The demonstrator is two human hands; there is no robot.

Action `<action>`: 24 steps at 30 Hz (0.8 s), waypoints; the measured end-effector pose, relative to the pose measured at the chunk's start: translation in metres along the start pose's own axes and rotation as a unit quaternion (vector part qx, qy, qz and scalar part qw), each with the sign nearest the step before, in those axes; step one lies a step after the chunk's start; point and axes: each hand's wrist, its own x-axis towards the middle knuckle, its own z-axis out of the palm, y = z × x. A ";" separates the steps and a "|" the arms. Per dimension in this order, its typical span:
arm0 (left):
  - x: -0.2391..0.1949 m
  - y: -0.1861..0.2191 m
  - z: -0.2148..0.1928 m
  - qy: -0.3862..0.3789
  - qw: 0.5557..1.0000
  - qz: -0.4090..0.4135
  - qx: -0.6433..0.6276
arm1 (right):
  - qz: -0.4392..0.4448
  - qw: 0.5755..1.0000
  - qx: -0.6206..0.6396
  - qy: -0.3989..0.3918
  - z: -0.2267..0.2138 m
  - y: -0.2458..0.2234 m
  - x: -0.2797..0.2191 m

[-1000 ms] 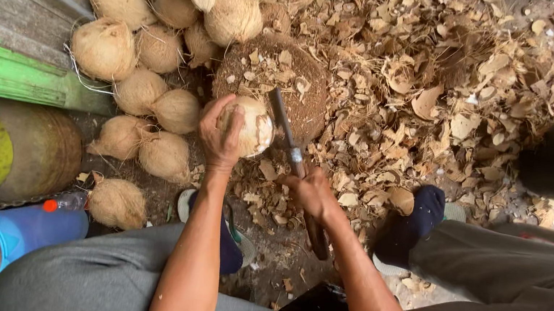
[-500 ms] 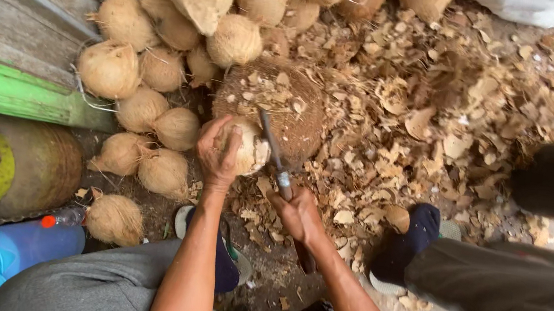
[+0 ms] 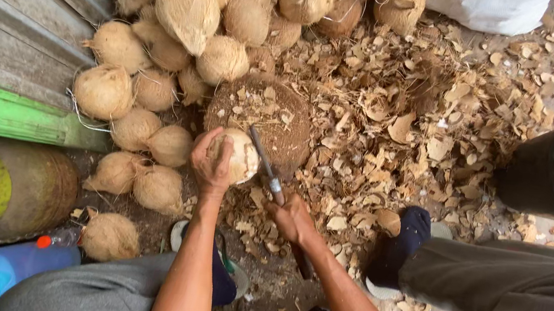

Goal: The person sits on the ground and uses a machete to peel the husk off a coconut. They hold the coconut with one hand and strike it repeatedly with the tool, rotating it to remove the fibrous outer layer. The peeled coconut is placed into a blue crate.

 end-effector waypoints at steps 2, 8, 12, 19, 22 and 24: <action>-0.016 -0.004 -0.012 0.007 0.999 -0.038 0.017 | 0.078 0.995 0.058 -0.036 0.002 -0.004 -0.016; 0.002 -0.002 0.005 0.055 0.986 -0.130 -0.086 | 0.067 0.997 0.038 -0.011 -0.005 -0.028 -0.018; -0.020 -0.011 0.000 0.098 0.983 -0.147 -0.055 | 0.079 0.996 0.025 -0.022 0.010 -0.006 -0.023; -0.024 -0.014 0.011 0.147 0.977 -0.139 -0.068 | -0.086 0.994 0.037 0.051 0.020 0.013 -0.020; -0.016 -0.006 0.018 0.187 0.969 -0.120 -0.110 | 0.046 0.999 0.002 0.026 0.014 0.007 -0.014; -0.012 -0.001 0.020 0.195 0.969 -0.095 -0.121 | 0.072 0.997 0.035 -0.006 0.010 0.005 -0.011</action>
